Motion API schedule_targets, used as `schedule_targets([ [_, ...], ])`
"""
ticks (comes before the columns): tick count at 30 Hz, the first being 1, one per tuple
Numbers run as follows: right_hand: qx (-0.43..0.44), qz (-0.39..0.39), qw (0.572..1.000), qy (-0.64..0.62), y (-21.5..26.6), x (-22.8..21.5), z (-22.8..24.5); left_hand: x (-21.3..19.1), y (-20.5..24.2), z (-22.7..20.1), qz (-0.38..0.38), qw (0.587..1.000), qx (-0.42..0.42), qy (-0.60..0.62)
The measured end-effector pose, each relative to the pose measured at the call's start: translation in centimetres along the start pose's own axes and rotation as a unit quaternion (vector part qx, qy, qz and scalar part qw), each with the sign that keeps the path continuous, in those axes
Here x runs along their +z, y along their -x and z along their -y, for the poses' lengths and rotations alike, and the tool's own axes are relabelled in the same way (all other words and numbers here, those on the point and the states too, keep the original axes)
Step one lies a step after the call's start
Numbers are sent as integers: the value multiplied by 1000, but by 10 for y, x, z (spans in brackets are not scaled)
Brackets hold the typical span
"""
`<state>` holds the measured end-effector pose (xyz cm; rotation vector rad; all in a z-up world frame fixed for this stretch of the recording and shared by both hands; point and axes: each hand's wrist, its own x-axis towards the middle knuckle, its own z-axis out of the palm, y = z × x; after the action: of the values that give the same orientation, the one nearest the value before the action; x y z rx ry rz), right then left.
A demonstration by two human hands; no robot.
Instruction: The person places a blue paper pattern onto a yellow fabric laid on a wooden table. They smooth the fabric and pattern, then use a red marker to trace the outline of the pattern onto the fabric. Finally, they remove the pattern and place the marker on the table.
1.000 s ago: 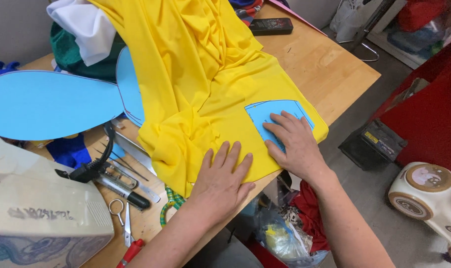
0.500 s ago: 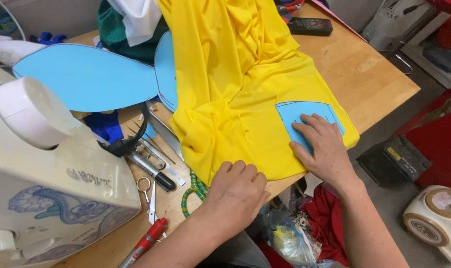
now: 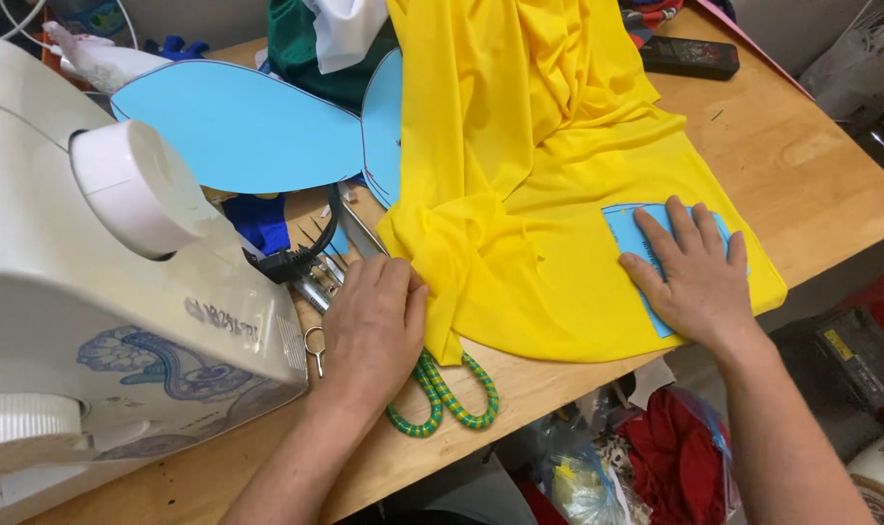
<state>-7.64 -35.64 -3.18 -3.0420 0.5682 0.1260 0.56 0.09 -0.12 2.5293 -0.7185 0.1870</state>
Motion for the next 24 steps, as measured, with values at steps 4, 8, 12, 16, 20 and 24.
schedule_targets([
  [4,-12,21,1000,-6,-23,-7,-43,1,9,-12,-9,997,49,60],
  [8,-43,10,999,0,-44,-2,-91,25,22,-23,42,989,141,-21],
  [12,-25,13,1000,11,-60,-1,-111,21,15,-29,-12,985,173,2],
  [16,-41,15,999,14,-67,-2,-122,-15,10,-33,7,935,-46,353],
  [20,-52,23,998,1,-68,-2,-128,-22,6,-25,-140,706,-185,670],
  [24,-78,9,997,7,-69,-1,-134,-40,-9,-31,-237,666,-243,664],
])
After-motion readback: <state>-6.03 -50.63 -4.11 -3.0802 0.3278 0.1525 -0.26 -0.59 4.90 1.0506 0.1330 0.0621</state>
